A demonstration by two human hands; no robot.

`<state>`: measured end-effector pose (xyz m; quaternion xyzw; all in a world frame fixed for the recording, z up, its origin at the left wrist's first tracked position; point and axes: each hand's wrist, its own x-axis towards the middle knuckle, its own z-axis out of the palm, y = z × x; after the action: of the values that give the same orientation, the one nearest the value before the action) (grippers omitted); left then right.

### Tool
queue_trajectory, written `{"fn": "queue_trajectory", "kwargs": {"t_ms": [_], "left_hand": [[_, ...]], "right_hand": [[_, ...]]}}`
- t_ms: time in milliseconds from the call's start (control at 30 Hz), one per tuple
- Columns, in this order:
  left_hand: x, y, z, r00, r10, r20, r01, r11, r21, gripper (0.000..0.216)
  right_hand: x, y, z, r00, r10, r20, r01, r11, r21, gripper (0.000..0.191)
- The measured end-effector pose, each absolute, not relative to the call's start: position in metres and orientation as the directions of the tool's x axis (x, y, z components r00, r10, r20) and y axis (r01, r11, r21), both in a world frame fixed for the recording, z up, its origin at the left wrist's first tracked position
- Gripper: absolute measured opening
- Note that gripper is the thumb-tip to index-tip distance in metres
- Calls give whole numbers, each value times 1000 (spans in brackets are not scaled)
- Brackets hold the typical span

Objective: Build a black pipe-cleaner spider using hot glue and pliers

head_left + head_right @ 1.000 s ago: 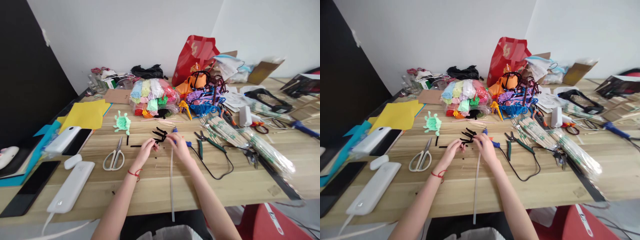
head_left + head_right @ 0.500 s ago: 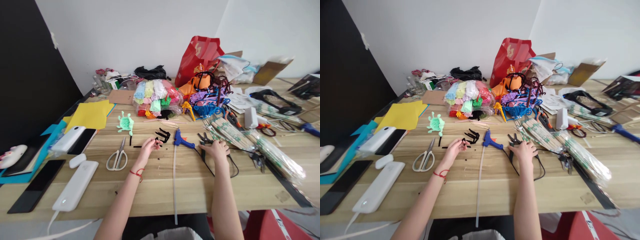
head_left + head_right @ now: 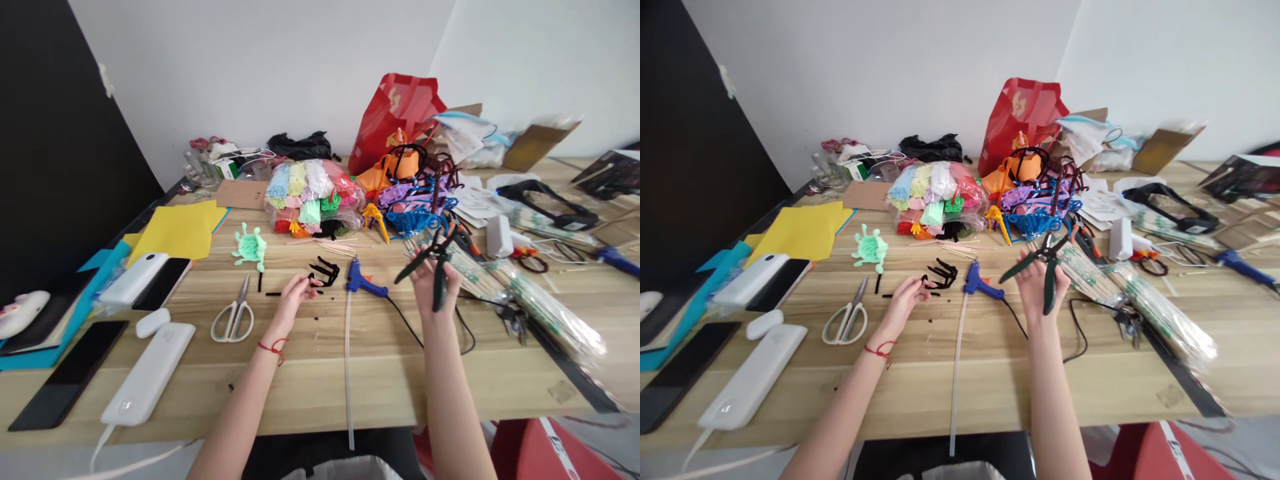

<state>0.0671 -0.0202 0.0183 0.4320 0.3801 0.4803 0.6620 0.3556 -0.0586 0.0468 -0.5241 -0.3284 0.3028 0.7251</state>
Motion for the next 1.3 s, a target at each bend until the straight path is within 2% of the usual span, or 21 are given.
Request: {"fn": "queue_trajectory", "kwargs": {"t_ms": [67,133,200,300,433,600,800,900,1067,1300], "left_hand": [[67,-20,18,248,965,-80,-287,152,946,24],[66,-19,17,242,967,-77,-274,144,951,25],[66,-18,16,227,971,-78,-271,140,952,25],[65,-17,14,211,975,-73,-278,132,952,24],[67,-16,13,194,979,-67,-306,125,944,25],[70,-15,14,204,978,-53,-354,124,927,28],[69,-15,14,221,975,-28,-366,109,924,29],[68,-16,13,225,974,-12,-344,90,935,28],[68,-18,13,218,976,-7,-322,79,943,26],[67,-19,17,208,978,-10,-309,75,948,23]], "right_hand": [[339,-58,50,414,903,117,-364,282,-888,64],[321,-57,51,270,961,59,-553,205,-808,71],[304,-56,52,156,988,-1,-675,106,-730,74],[285,-56,54,-12,999,-34,-762,-32,-647,74],[269,-59,55,-185,982,-36,-778,-169,-605,67],[247,-60,38,-231,972,-48,-737,-207,-643,44],[224,-62,21,-260,963,-77,-746,-250,-617,29],[220,-65,23,-297,951,-87,-745,-288,-602,34],[222,-69,33,-409,903,-132,-719,-407,-563,60],[224,-73,44,-511,848,-141,-654,-491,-576,70]]}}
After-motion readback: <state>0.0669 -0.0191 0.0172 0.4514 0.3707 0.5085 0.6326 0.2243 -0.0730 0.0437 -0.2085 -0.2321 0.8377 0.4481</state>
